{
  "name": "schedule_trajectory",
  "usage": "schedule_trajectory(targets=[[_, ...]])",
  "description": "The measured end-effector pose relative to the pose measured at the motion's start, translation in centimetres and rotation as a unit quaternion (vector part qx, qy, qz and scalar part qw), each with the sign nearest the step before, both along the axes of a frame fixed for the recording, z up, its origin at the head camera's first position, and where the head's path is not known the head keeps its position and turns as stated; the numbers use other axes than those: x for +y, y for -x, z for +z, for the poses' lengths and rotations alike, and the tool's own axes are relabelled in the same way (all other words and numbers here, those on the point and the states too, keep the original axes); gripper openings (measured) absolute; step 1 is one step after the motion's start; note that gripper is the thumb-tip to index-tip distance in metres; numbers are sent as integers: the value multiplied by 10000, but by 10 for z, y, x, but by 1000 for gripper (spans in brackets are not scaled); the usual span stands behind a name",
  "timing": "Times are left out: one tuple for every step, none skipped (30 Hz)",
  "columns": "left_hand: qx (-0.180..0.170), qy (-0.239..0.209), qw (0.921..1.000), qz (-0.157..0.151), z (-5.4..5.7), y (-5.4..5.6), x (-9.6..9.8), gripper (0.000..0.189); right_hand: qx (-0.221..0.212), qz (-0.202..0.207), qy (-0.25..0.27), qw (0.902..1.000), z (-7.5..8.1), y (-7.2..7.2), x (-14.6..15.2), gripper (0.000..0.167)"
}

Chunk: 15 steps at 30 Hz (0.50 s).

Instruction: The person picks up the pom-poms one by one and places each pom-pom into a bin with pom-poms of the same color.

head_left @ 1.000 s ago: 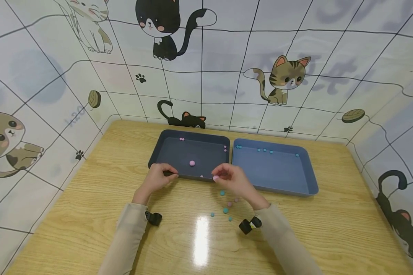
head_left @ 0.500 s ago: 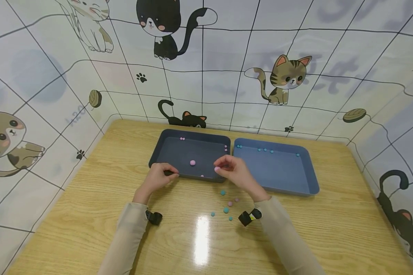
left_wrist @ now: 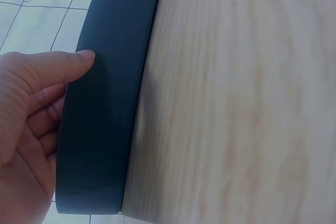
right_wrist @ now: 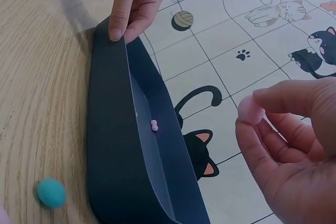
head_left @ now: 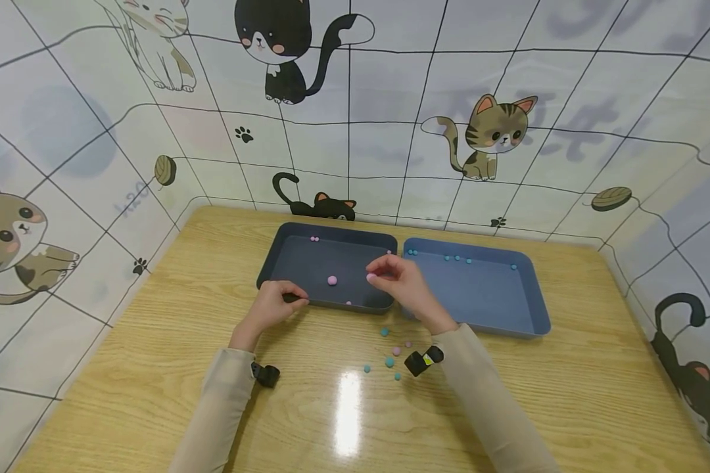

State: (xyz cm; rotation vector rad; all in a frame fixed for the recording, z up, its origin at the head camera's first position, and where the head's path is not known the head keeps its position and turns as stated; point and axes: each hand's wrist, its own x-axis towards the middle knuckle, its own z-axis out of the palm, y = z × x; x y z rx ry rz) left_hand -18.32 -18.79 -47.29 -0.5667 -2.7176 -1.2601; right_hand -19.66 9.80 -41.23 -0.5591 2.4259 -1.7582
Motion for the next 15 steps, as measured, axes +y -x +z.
schedule_trajectory(targets=[[-1,9,10000,4,0,0,0,6,37,-4,18,10000,0,1,-1,20],[-4,17,10000,7,0,0,0,7,50,-17,58,10000,0,2,-1,20],[4,21,10000,8,1,-1,0,7,61,-37,90,9999,0,3,-2,19],[5,28,10000,11,1,-1,0,8,65,-68,133,9999,1,4,-3,19],[8,33,10000,14,1,-1,0,7,57,-93,173,9998,1,5,-4,18],[8,34,10000,11,1,-1,0,7,26,-134,194,9997,2,6,-4,18],[8,41,10000,15,1,-1,0,7,4,-162,215,9996,2,7,-5,17],[6,39,10000,13,2,-1,1,6,-9,-181,233,9996,2,8,-6,18],[-3,31,10000,15,2,-1,1,5,-19,-204,241,9995,2,10,-6,17],[-18,27,10000,16,2,-1,1,5,-32,-227,253,9994,2,11,-7,17],[-35,21,10000,15,2,-1,1,5,-41,-238,267,9993,2,12,-7,17],[-51,15,10000,18,2,-1,1,5,-56,-246,302,9992,2,13,-8,18],[-66,12,10000,24,2,-1,1,5,-53,-245,336,9991,3,14,-8,19],[-80,11,10000,29,2,-1,0,5,-66,-256,364,9990,3,16,-9,19],[-90,11,10000,37,2,-1,0,5,-100,-277,402,9988,4,16,-9,19]])
